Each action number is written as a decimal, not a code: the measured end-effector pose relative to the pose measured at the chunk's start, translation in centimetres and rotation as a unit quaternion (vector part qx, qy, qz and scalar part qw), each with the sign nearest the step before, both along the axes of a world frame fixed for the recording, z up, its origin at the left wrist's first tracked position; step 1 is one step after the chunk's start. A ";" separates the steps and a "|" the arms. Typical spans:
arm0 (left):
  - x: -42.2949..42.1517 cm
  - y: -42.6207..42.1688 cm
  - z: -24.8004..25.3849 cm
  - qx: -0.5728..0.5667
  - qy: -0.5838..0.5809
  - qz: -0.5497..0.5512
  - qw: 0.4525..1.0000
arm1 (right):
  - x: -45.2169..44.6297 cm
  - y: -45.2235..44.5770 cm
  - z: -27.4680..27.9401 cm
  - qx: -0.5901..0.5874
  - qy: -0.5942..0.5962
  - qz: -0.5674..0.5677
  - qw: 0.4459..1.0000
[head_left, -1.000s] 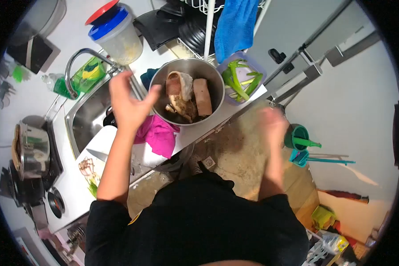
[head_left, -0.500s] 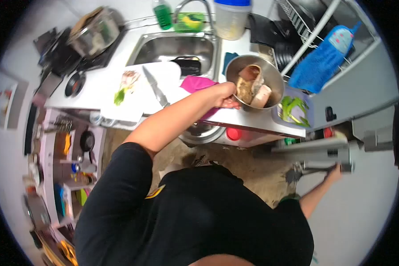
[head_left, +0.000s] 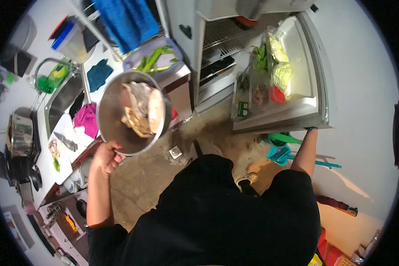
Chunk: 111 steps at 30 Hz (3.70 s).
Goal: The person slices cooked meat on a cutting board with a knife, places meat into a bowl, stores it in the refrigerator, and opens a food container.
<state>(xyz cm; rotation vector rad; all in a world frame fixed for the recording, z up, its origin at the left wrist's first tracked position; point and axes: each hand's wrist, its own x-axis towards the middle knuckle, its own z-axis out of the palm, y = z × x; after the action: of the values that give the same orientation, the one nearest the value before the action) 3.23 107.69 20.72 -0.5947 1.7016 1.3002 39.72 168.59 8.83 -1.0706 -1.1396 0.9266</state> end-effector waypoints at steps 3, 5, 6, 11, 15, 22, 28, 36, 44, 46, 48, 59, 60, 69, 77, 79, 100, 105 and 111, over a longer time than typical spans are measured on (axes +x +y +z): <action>1.1 6.4 -4.8 0.057 -0.130 -0.029 0.989 | 3.6 2.6 -0.4 -0.015 -0.011 -0.029 0.999; 2.8 16.0 -3.8 0.112 -0.226 -0.026 0.967 | 6.1 4.5 -1.0 -0.025 -0.014 -0.049 0.998; 3.1 20.4 -5.4 0.108 -0.235 -0.019 0.966 | 7.4 5.4 -1.4 -0.030 -0.017 -0.059 0.998; -0.6 37.0 -10.3 0.269 -0.319 0.048 0.908 | 11.5 8.5 -3.2 -0.074 -0.031 -0.095 0.992; -6.6 45.9 -11.5 0.346 -0.250 0.160 0.890 | 12.9 9.3 -4.8 -0.102 -0.043 -0.105 0.988; -20.2 51.7 -16.6 0.415 -0.161 0.260 0.857 | 13.2 8.5 -6.2 -0.149 -0.052 -0.105 0.982; -20.8 57.0 -17.7 0.461 0.086 0.188 0.863 | 13.4 7.8 -6.8 -0.175 -0.063 -0.107 0.977; -18.2 78.3 -14.9 0.322 0.207 0.153 0.911 | 13.2 7.4 -7.6 -0.201 -0.075 -0.108 0.971; -17.8 83.9 -17.1 0.255 0.221 0.145 0.930 | 13.3 7.6 -8.1 -0.221 -0.088 -0.116 0.964; -18.3 83.4 -17.1 0.239 0.227 0.134 0.935 | 13.3 7.7 -8.3 -0.222 -0.090 -0.117 0.964; -19.0 82.6 -17.3 0.220 0.233 0.123 0.939 | 13.2 8.0 -8.4 -0.224 -0.093 -0.114 0.963; -23.7 77.5 -17.7 0.091 0.283 0.015 0.955 | 12.1 8.8 -9.2 -0.209 -0.087 -0.121 0.966; -23.8 76.4 -17.4 0.056 0.300 -0.021 0.952 | 11.9 8.8 -9.2 -0.205 -0.090 -0.119 0.967; -12.3 65.2 -14.0 -0.245 0.395 -0.381 0.799 | 10.7 9.1 -9.6 -0.147 -0.113 -0.049 0.982; 3.5 42.1 -5.0 -0.153 0.471 -0.375 0.783 | 5.9 7.2 -8.0 -0.054 -0.115 0.042 0.991; 5.0 35.1 -4.5 -0.143 0.466 -0.379 0.787 | 3.8 5.2 -7.3 -0.025 -0.120 0.069 0.990; 0.6 -21.1 2.5 -0.367 0.520 -0.171 0.752 | -33.5 -16.5 -0.3 0.082 -0.290 0.112 0.947; -4.9 -27.3 4.8 -0.359 0.550 -0.167 0.735 | -35.9 -39.9 1.0 0.353 -0.247 0.185 0.883; -11.9 -29.4 6.4 -0.329 0.590 -0.178 0.715 | -49.1 -62.8 4.0 0.425 -0.300 0.526 0.672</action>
<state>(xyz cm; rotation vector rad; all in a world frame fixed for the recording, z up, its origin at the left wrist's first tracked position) -8.63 78.26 27.16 0.3768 3.1922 0.6969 -9.37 105.74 12.79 0.2419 -2.5383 0.6641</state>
